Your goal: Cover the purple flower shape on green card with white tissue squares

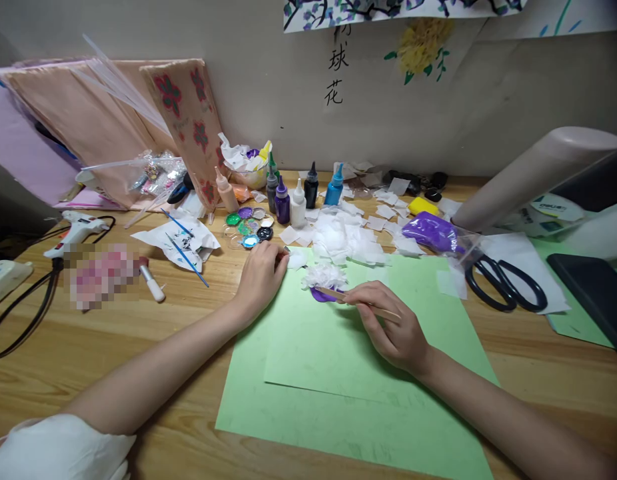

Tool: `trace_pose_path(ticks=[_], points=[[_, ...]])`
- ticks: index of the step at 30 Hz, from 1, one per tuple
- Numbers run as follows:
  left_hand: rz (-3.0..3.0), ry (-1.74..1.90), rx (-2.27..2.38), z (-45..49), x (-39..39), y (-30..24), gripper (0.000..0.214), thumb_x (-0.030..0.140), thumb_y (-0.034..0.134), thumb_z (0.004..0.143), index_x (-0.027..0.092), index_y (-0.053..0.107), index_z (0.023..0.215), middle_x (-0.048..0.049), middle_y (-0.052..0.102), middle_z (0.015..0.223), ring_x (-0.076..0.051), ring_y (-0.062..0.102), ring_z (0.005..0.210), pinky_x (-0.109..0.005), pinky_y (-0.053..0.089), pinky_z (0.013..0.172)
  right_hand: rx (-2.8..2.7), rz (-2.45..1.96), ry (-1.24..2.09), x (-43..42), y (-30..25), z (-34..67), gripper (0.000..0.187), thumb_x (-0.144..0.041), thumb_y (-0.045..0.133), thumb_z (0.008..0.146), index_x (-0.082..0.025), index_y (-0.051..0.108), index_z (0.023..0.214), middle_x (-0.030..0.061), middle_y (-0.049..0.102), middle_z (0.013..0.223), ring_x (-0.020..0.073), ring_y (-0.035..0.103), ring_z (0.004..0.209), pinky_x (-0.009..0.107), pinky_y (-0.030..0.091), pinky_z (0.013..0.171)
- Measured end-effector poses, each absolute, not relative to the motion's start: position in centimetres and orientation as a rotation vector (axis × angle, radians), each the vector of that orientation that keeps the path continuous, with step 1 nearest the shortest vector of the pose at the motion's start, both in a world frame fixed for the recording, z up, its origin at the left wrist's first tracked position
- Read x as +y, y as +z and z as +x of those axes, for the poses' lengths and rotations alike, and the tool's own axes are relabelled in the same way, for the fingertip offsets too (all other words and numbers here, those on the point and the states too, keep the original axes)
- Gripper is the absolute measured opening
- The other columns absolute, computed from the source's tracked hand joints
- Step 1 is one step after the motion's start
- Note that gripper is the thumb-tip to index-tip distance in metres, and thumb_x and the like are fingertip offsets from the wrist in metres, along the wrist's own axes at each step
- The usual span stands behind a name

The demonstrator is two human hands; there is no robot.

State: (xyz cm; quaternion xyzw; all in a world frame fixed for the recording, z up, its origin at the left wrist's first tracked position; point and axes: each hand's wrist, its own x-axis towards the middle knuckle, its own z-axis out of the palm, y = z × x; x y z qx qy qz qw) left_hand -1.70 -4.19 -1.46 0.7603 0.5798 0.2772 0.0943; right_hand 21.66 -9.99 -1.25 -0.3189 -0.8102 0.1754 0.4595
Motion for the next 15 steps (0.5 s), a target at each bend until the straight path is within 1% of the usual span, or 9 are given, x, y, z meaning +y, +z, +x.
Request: trace_pose_path(ticks=[4,6,8,10,13,15], points=[[2.307,0.790,1.769,-1.4,-4.3,-1.4,0.010,0.020,0.051,0.089,0.018,0.055,0.080,-0.0056,0.058,0.082,-0.021,0.052,0.082,-0.033,0.042,0.070,-1.999,-0.800,0.427,-10.0,-1.4,21.7,0.021,-0.009,0.045,0.090,-0.020,0.058,0.102,0.0067,0.067,0.087,0.0200,0.062,0.082,0.033,0.052,0.070],[2.268,0.875,1.730,-1.4,-4.4,-1.1,0.008,0.019,0.051,0.087,0.018,0.053,0.079,-0.0040,0.056,0.080,-0.019,0.051,0.080,-0.031,0.041,0.068,-1.999,-0.813,0.422,-9.9,-1.5,21.7,0.021,-0.010,0.045,0.090,-0.021,0.058,0.102,0.0066,0.067,0.087,0.0200,0.062,0.082,0.033,0.051,0.070],[2.209,1.028,1.575,-1.6,-4.8,-0.6,0.009,0.019,0.051,0.086,0.019,0.051,0.077,-0.0023,0.054,0.077,-0.017,0.051,0.077,-0.029,0.041,0.067,-1.996,-0.833,0.419,-10.0,-1.5,21.7,0.021,-0.010,0.045,0.090,-0.020,0.058,0.102,0.0065,0.067,0.087,0.0196,0.062,0.083,0.032,0.051,0.071],[2.164,1.134,1.306,-1.7,-5.2,0.1,0.012,0.020,0.050,0.086,0.019,0.050,0.074,-0.0013,0.053,0.074,-0.015,0.050,0.074,-0.028,0.041,0.066,-1.993,-0.851,0.421,-10.0,-1.4,21.7,0.021,-0.011,0.045,0.091,-0.020,0.059,0.102,0.0063,0.067,0.088,0.0194,0.062,0.083,0.031,0.051,0.071],[2.131,1.073,0.966,-1.7,-5.9,0.8,0.016,0.023,0.049,0.088,0.019,0.050,0.072,-0.0009,0.053,0.071,-0.013,0.049,0.068,-0.027,0.039,0.062,-1.986,-0.861,0.424,-10.0,-1.3,21.6,0.020,-0.011,0.044,0.091,-0.021,0.059,0.102,0.0059,0.067,0.088,0.0189,0.062,0.083,0.031,0.051,0.071],[2.150,0.950,0.895,-1.5,-6.2,0.9,0.014,0.023,0.050,0.087,0.018,0.052,0.074,-0.0011,0.054,0.072,-0.013,0.050,0.069,-0.027,0.039,0.063,-1.984,-0.864,0.422,-9.9,-1.3,21.6,0.020,-0.011,0.045,0.091,-0.021,0.059,0.101,0.0058,0.067,0.087,0.0188,0.062,0.083,0.031,0.051,0.072]])
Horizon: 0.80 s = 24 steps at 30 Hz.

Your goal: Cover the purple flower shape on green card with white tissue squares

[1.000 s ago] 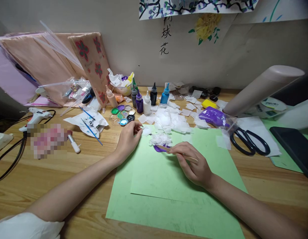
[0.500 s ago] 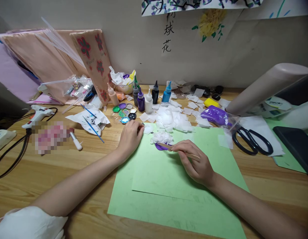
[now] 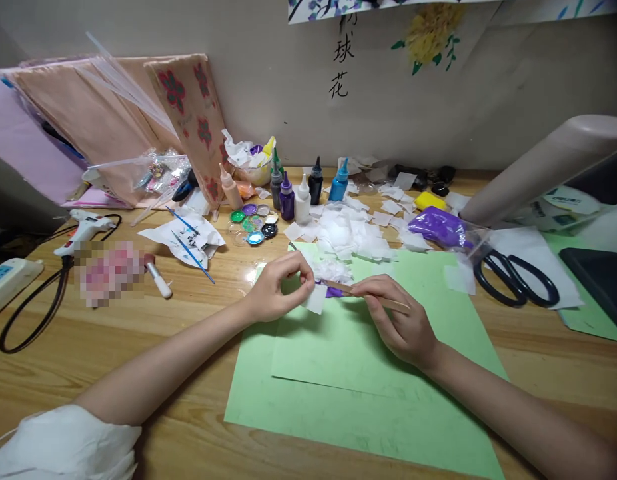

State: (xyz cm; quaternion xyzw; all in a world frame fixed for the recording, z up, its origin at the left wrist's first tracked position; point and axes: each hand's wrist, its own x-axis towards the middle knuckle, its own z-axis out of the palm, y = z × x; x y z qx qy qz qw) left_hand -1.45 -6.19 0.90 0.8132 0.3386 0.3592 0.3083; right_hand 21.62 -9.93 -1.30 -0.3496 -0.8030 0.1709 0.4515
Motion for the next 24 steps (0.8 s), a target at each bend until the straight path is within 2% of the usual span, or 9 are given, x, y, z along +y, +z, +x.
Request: trace_pose_path(ticks=[6,13,24], points=[[2.373,0.736,1.098,-0.6,-6.0,-0.3,0.009,0.022,0.056,0.086,0.017,0.059,0.079,-0.0011,0.057,0.075,-0.015,0.053,0.074,-0.027,0.040,0.068,-1.971,-0.871,0.420,-10.1,-1.3,21.7,0.021,-0.008,0.046,0.089,-0.020,0.059,0.101,0.0062,0.066,0.088,0.0190,0.061,0.083,0.031,0.051,0.072],[2.429,0.748,1.142,-0.8,-5.8,-0.6,0.011,0.024,0.054,0.090,0.018,0.060,0.084,-0.0020,0.060,0.079,-0.015,0.055,0.078,-0.027,0.041,0.070,-2.038,-0.609,0.318,-10.5,-1.2,21.9,0.026,-0.004,0.049,0.082,-0.017,0.056,0.104,0.0072,0.065,0.083,0.0197,0.061,0.079,0.032,0.054,0.066],[2.453,0.768,1.143,-0.7,-5.7,-0.8,0.011,0.025,0.054,0.090,0.018,0.060,0.085,-0.0021,0.061,0.080,-0.015,0.054,0.078,-0.028,0.040,0.070,-2.154,-0.706,0.189,-10.3,-0.8,21.2,0.027,-0.005,0.047,0.086,-0.020,0.053,0.108,0.0064,0.066,0.083,0.0198,0.062,0.077,0.033,0.056,0.065]])
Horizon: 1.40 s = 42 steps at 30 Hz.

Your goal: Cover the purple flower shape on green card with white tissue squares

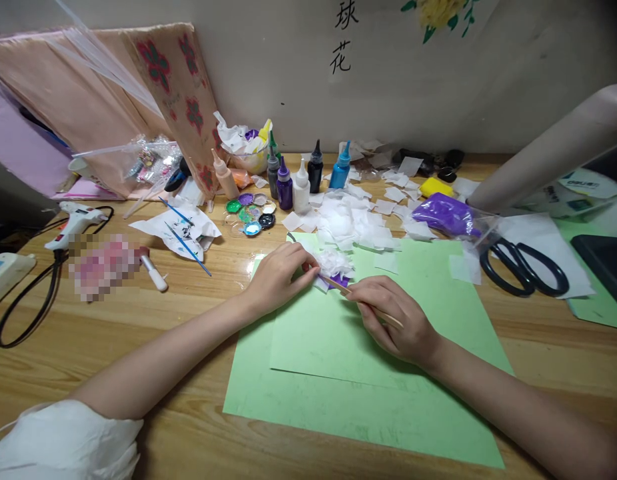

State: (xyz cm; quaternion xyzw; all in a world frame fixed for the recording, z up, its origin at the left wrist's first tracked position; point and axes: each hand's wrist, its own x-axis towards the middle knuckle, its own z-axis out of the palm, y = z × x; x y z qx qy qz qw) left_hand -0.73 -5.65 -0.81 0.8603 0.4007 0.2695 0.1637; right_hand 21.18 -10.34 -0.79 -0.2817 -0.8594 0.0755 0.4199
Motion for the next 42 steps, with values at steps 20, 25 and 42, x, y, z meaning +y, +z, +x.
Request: trace_pose_path(ticks=[20,25,42], points=[[2.228,0.794,1.563,-1.0,-5.3,-0.5,0.007,0.021,0.048,0.090,0.019,0.053,0.086,-0.0038,0.056,0.090,-0.019,0.051,0.089,-0.031,0.040,0.076,-1.926,-0.797,0.391,-10.5,-1.5,21.5,0.023,-0.007,0.046,0.085,-0.021,0.057,0.101,0.0058,0.066,0.082,0.0207,0.061,0.078,0.035,0.051,0.067],[2.250,0.729,1.724,-1.2,-5.2,-0.6,0.018,0.031,0.063,0.080,0.019,0.054,0.091,-0.0042,0.057,0.093,-0.021,0.053,0.088,-0.036,0.039,0.079,-1.905,-0.743,0.362,-10.6,-1.4,21.6,0.024,-0.006,0.048,0.083,-0.021,0.058,0.099,0.0052,0.066,0.079,0.0205,0.062,0.074,0.034,0.051,0.064],[2.164,0.636,1.792,-0.8,-3.7,-1.1,0.023,0.032,0.054,0.089,0.020,0.055,0.109,-0.0050,0.056,0.091,-0.024,0.050,0.091,-0.037,0.038,0.078,-1.794,-0.793,0.416,-10.4,-1.2,21.4,0.021,-0.006,0.045,0.085,-0.021,0.059,0.093,0.0044,0.064,0.076,0.0195,0.060,0.073,0.034,0.051,0.063]])
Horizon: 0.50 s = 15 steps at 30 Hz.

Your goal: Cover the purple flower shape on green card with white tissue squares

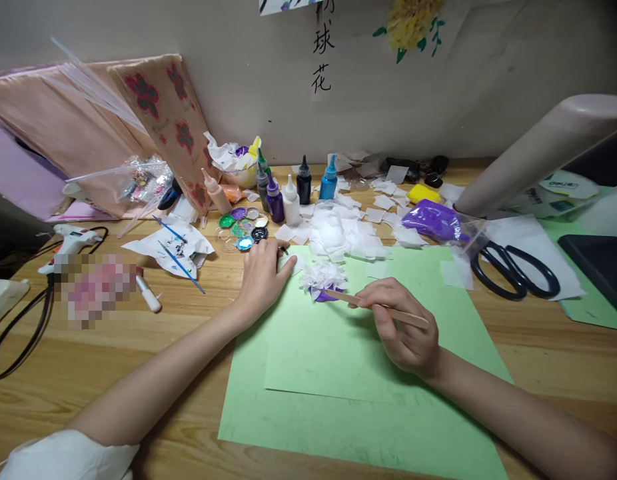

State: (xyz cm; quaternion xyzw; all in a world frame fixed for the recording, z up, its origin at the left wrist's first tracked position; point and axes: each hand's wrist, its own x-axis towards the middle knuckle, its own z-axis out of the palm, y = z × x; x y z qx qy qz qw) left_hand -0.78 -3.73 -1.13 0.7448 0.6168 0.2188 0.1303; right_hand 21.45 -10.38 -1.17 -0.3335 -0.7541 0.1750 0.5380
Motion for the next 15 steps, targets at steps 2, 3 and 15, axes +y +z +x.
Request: trace_pose_path(ticks=[2,3,15], points=[[2.167,0.657,1.772,-0.78,-3.61,-1.23,0.022,0.029,0.056,0.088,0.020,0.054,0.107,-0.0043,0.057,0.090,-0.023,0.051,0.089,-0.037,0.038,0.078,-1.784,-0.803,0.422,-10.35,-1.31,21.43,0.021,-0.007,0.046,0.085,-0.021,0.059,0.093,0.0046,0.065,0.077,0.0196,0.061,0.074,0.034,0.051,0.064],[2.168,0.680,1.759,-0.81,-3.59,-1.30,0.021,0.028,0.057,0.087,0.020,0.054,0.107,-0.0042,0.057,0.090,-0.023,0.051,0.089,-0.036,0.038,0.079,-1.781,-0.808,0.424,-10.34,-1.37,21.44,0.020,-0.007,0.046,0.086,-0.021,0.059,0.093,0.0047,0.065,0.077,0.0197,0.061,0.074,0.034,0.051,0.064],[2.130,0.838,1.543,-1.16,-3.31,-1.70,0.021,0.021,0.055,0.087,0.019,0.056,0.108,-0.0035,0.061,0.091,-0.020,0.055,0.090,-0.033,0.042,0.080,-1.778,-0.811,0.437,-10.40,-1.42,21.56,0.020,-0.008,0.046,0.086,-0.021,0.060,0.094,0.0046,0.066,0.078,0.0194,0.061,0.075,0.035,0.051,0.065]])
